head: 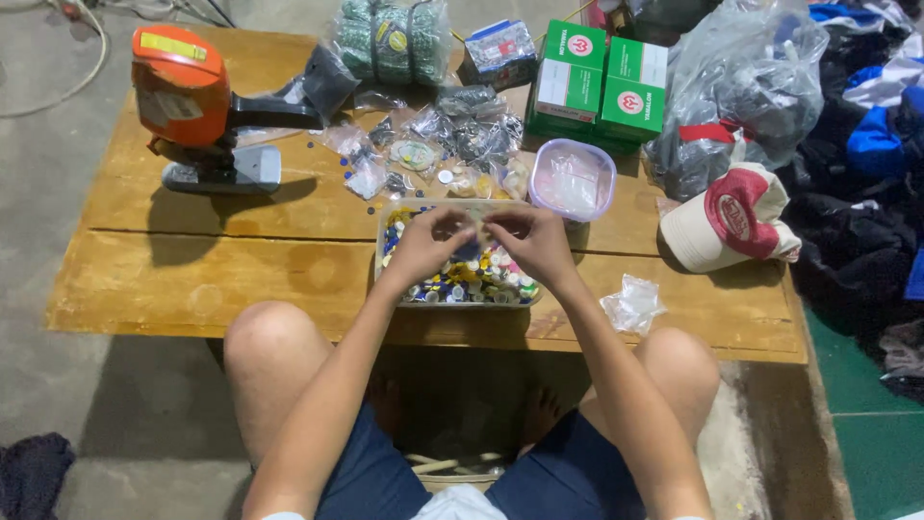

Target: Sorting small colorful buttons from a tray and placing them into a plastic bag

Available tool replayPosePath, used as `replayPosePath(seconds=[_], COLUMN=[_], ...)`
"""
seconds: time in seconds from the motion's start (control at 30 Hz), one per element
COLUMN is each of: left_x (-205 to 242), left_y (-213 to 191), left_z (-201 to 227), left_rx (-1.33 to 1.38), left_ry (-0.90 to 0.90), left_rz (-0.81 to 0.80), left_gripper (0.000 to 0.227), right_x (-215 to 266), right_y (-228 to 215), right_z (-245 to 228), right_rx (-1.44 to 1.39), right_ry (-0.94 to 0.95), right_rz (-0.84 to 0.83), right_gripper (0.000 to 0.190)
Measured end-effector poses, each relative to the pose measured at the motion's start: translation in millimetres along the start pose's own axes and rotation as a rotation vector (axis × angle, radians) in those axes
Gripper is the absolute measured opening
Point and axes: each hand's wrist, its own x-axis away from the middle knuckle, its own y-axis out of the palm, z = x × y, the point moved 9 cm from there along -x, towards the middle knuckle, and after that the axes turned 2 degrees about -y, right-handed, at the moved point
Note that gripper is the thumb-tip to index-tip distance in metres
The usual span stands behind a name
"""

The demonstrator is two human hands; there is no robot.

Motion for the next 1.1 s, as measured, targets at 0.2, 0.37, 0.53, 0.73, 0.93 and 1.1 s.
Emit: replayPosePath(seconds=[0.2,0.37,0.53,0.73,0.93,1.1], left_x=[-1,-1,3,-6,24,38], left_y=[-34,-39,-35,-17,13,36], left_z=[-10,-11,-8,-30,3,0], left_rx=[0.040,0.032,-0.090,-0.394,-0.670,-0.811], left_ry=[-0.128,-0.116,-0.071,-0.007,-0.009,0.026], left_rz=[0.283,0.327,0.323,0.182,0.003,0.177], left_gripper=[0.034,0.027,0.025,0.031,0.053,0.063], right_x=[-38,-85,-111,-114,-73,-46], right_y=[-33,-21,31,51,-24,-94], right_z=[-6,14,59,97,37,103], right_rx=[0.095,-0.086,-0.289,0.505,0.499,0.976], right_ry=[-0.088,-0.103,0.096,-0.025,-0.073,0.259], right_rz=[0.169,0.191,0.113,-0.005,0.105,0.015], right_gripper=[0.011,0.015,0.028,0.018,0.015,0.034])
